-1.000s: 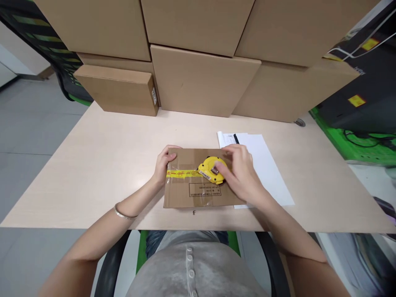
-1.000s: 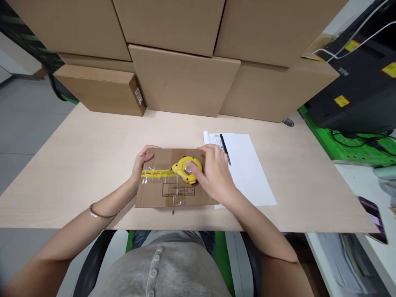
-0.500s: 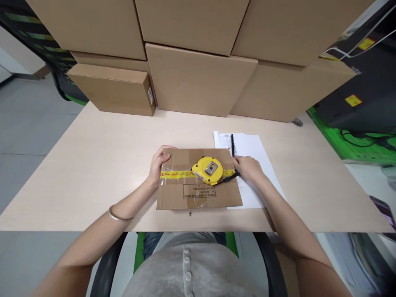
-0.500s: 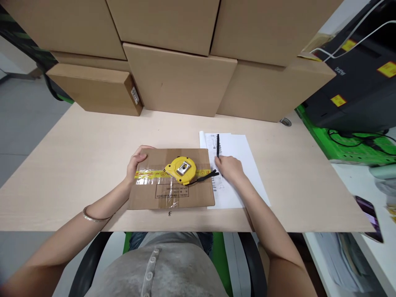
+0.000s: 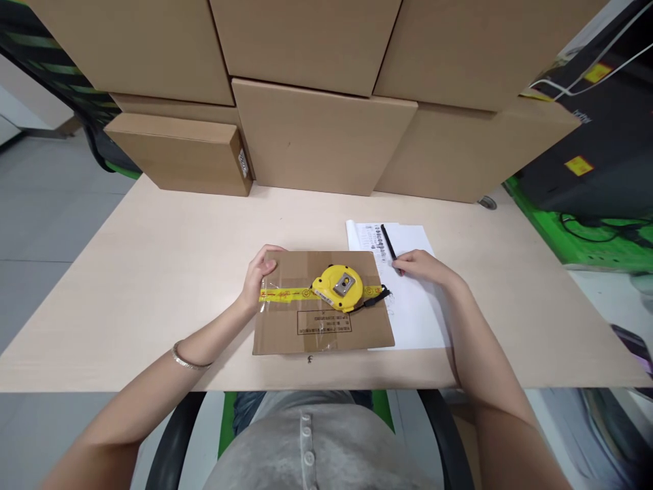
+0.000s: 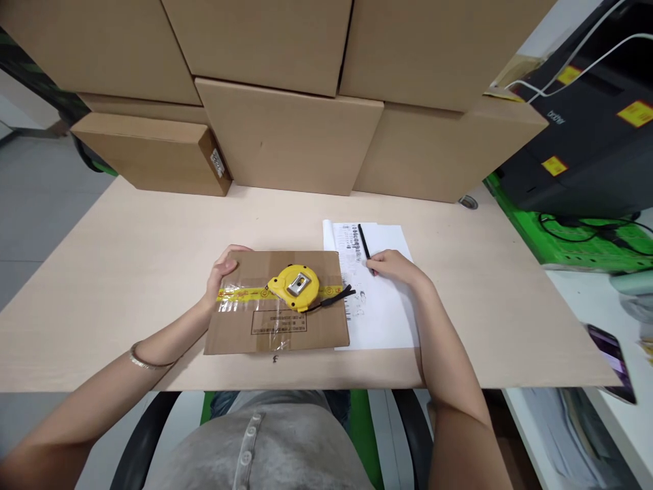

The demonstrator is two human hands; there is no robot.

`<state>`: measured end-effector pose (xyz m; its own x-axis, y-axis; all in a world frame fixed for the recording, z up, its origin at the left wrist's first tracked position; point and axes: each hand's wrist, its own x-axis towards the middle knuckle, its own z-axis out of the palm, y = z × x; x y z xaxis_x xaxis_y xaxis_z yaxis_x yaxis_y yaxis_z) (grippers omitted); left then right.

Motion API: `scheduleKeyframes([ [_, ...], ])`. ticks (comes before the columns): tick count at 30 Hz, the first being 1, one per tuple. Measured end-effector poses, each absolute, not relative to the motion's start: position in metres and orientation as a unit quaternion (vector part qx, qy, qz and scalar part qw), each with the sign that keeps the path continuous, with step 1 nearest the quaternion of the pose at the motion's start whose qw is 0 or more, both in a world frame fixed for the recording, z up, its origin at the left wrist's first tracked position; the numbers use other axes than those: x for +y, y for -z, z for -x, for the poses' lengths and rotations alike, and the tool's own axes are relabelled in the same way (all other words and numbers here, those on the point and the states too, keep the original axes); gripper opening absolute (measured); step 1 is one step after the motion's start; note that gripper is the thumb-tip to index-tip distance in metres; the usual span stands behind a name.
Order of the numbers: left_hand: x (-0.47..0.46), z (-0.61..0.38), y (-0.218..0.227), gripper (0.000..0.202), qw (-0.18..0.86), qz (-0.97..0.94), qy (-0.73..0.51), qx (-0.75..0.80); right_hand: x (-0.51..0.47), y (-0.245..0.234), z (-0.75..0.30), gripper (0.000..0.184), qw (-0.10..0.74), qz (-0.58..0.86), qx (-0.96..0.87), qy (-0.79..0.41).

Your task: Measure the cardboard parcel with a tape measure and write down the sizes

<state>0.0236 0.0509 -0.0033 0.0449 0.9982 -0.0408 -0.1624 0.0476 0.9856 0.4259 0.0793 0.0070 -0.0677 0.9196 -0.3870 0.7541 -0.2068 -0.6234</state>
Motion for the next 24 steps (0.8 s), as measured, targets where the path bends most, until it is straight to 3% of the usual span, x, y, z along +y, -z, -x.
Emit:
scheduleKeyframes([
  [9, 0.052, -0.017, 0.001, 0.037, 0.560, -0.479, -0.485, 0.471, 0.085, 0.026, -0.416, 0.051, 0.336, 0.619, -0.552, -0.447],
  [15, 0.050, -0.017, -0.004, 0.037, 0.565, -0.483, -0.473, 0.474, 0.083, 0.029, -0.407, 0.042, 0.385, 0.625, -0.543, -0.407],
  [24, 0.050, -0.020, -0.010, 0.040, 0.569, -0.466, -0.470, 0.488, 0.084, 0.032, -0.410, 0.051, 0.397, 0.627, -0.536, -0.403],
])
